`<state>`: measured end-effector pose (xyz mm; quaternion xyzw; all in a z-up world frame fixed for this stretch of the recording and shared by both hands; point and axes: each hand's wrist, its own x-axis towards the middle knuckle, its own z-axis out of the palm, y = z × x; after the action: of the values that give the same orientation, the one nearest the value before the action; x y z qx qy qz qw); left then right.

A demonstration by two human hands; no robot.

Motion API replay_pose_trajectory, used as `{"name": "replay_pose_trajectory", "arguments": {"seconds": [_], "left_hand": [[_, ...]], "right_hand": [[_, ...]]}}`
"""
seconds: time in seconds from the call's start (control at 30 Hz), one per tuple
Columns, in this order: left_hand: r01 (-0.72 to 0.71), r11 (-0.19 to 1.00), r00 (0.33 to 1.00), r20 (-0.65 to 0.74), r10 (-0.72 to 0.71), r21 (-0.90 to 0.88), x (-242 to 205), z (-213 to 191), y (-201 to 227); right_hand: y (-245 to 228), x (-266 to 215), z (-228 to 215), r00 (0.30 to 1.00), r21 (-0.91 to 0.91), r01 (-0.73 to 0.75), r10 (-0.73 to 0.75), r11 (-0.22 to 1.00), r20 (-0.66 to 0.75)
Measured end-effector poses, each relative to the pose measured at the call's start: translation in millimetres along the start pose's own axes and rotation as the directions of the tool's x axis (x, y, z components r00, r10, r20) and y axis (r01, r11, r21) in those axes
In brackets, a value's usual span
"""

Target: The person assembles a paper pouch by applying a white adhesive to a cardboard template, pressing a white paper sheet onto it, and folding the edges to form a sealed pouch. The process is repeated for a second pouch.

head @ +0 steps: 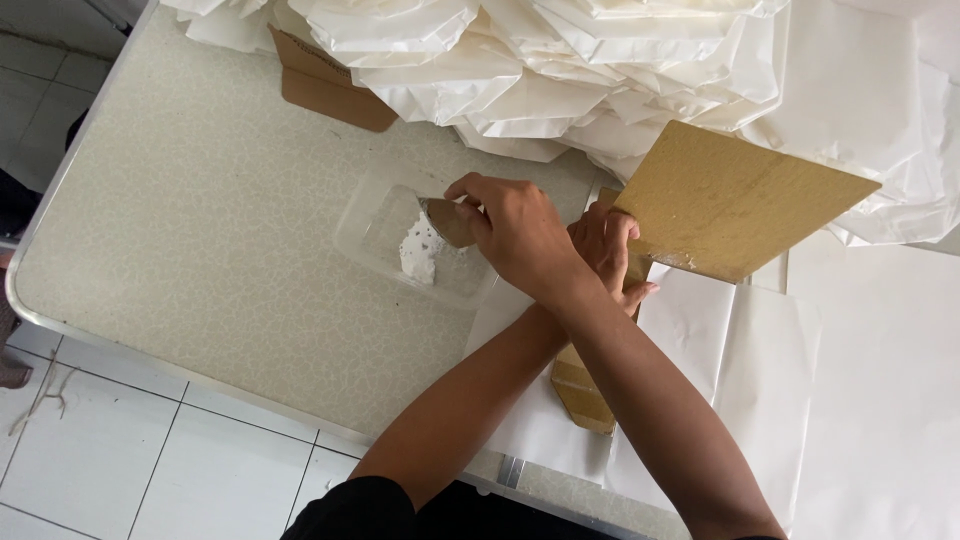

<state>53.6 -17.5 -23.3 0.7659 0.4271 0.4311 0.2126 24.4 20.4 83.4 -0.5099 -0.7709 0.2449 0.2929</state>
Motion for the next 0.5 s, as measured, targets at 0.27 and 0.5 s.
{"name": "replay_pose_trajectory", "arguments": {"seconds": [0.27, 0.5], "left_hand": [[-0.011, 0.999, 0.996, 0.092, 0.006, 0.052, 1, 0, -6], [-0.008, 0.999, 0.991, 0.133, 0.002, 0.046, 2, -6, -4]], "right_hand": [[-21, -5, 9, 0.966, -0.228, 0.237, -0.253, 0.944, -0.042], [-1, -5, 30, 0.983, 0.048, 0.167, -0.162, 0.985, -0.083]]}}
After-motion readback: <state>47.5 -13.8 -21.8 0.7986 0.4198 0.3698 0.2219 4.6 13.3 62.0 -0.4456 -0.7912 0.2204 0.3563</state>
